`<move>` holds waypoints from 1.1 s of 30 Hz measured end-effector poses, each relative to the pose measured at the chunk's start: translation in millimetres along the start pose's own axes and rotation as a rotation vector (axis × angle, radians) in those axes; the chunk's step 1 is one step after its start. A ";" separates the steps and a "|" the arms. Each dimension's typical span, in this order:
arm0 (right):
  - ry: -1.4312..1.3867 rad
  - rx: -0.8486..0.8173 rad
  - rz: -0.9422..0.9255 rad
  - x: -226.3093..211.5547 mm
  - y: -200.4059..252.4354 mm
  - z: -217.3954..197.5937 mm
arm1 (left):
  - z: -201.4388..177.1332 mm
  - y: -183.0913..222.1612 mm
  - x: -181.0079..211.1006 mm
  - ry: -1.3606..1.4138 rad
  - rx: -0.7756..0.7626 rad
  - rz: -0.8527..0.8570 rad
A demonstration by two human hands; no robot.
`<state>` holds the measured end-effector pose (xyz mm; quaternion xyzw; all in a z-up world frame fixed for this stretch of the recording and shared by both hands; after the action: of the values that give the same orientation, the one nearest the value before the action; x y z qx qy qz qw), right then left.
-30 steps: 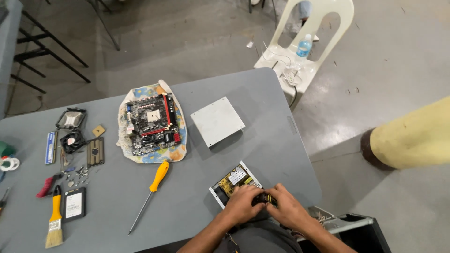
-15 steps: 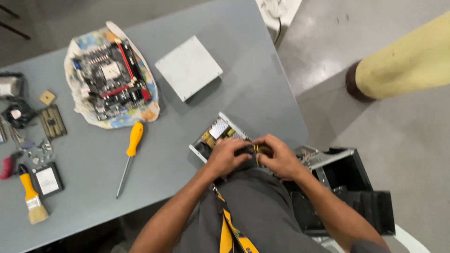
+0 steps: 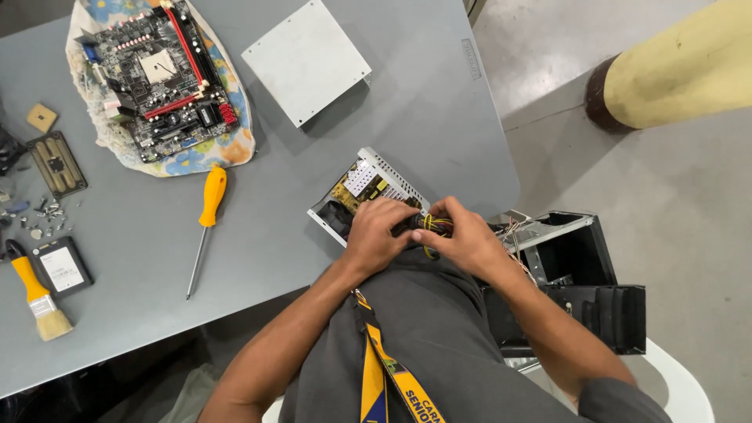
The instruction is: A person disassembles a computer power supply unit by unscrewing the casing and removing the top cover to access internal components.
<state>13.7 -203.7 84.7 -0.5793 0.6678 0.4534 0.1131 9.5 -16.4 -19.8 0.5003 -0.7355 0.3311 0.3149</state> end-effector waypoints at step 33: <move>-0.565 -0.065 -0.019 80.0 -38.6 42.2 | -10.7 11.3 3.3 0.170 0.134 -0.002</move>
<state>7.5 -223.2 -11.5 -0.4397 0.5895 0.6168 0.2805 -0.8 -6.4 -12.9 0.4911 -0.6818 0.4204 0.3424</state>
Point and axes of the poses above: each hand's wrist, its own y-axis away from the middle knuckle, its own z-axis out of the palm, x = y × z, the point moved 2 cm from there along -y, towards the middle knuckle, and after that the axes turned 7 degrees about x, right-handed, at the moved point
